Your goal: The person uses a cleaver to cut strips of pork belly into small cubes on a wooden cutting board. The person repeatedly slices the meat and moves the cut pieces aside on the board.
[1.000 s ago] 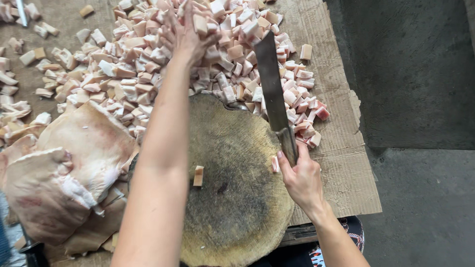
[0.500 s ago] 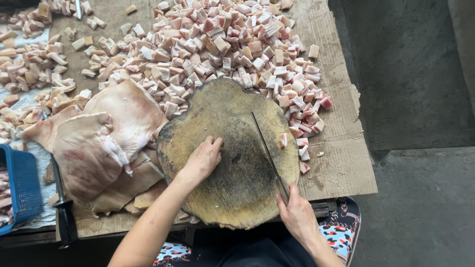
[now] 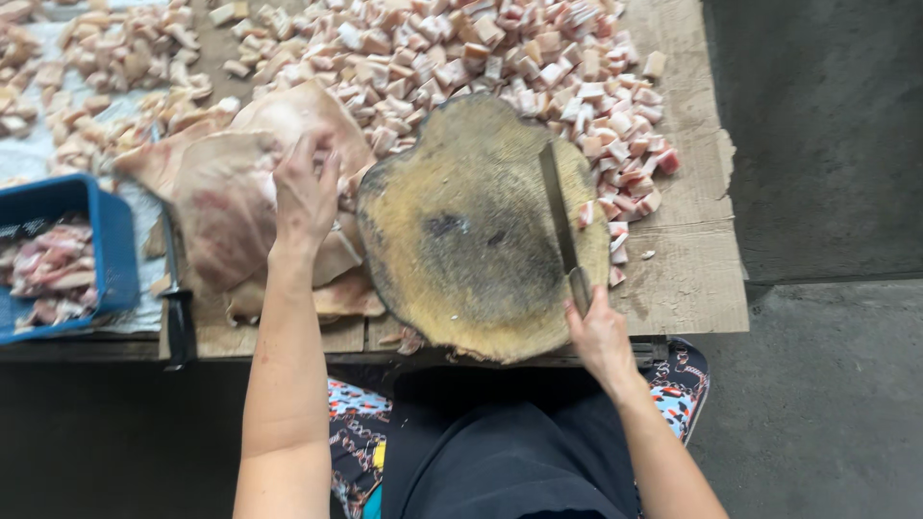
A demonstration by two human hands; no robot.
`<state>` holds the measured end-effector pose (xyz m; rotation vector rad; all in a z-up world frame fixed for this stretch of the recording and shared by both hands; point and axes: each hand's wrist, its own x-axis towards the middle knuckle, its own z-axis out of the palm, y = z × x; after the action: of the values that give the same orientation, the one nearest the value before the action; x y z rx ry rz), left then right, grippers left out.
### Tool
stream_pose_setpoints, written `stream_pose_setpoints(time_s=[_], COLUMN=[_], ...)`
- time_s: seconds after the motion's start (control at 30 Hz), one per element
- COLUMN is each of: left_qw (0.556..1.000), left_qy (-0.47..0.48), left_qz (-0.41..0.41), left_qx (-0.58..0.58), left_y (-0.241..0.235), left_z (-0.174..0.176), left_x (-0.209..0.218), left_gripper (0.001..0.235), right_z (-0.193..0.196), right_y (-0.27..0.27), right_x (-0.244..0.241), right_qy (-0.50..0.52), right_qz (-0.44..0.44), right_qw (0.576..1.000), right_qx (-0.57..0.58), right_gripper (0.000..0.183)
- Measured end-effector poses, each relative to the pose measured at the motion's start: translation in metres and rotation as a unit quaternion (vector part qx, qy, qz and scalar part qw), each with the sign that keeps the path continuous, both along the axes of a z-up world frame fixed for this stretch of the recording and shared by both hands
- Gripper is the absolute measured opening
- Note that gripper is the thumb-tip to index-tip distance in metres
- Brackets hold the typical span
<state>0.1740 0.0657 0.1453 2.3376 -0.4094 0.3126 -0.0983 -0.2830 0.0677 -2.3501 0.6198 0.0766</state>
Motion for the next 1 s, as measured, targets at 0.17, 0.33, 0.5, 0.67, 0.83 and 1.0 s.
stream_pose_setpoints(time_s=[0.17, 0.33, 0.5, 0.67, 0.83, 1.0], left_qw=[0.978, 0.962, 0.977, 0.985, 0.991, 0.946], left_qy=[0.183, 0.257, 0.162, 0.100, 0.119, 0.293], left_qz=[0.096, 0.086, 0.123, 0.088, -0.066, 0.033], left_qx=[-0.029, 0.010, -0.070, -0.110, 0.012, -0.136], left_y=[0.083, 0.071, 0.043, 0.032, 0.028, 0.037], left_z=[-0.098, -0.176, -0.192, -0.174, -0.163, -0.139], left_x=[-0.060, -0.079, -0.070, 0.013, 0.040, 0.027], left_gripper=[0.021, 0.027, 0.035, 0.041, 0.064, 0.027], right_z=[0.021, 0.059, 0.072, 0.060, 0.058, 0.060], right_y=[-0.009, -0.003, 0.012, 0.024, 0.016, 0.019], right_x=[0.011, 0.008, -0.024, -0.035, -0.024, -0.023], right_qy=[0.153, 0.084, 0.086, 0.119, 0.141, 0.147], right_qz=[-0.036, -0.035, -0.046, -0.058, -0.062, -0.070], right_qw=[0.986, 0.994, 0.993, 0.988, 0.984, 0.984], right_qx=[0.052, 0.067, 0.068, 0.074, 0.091, 0.076], right_gripper=[0.040, 0.032, 0.038, 0.040, 0.037, 0.037])
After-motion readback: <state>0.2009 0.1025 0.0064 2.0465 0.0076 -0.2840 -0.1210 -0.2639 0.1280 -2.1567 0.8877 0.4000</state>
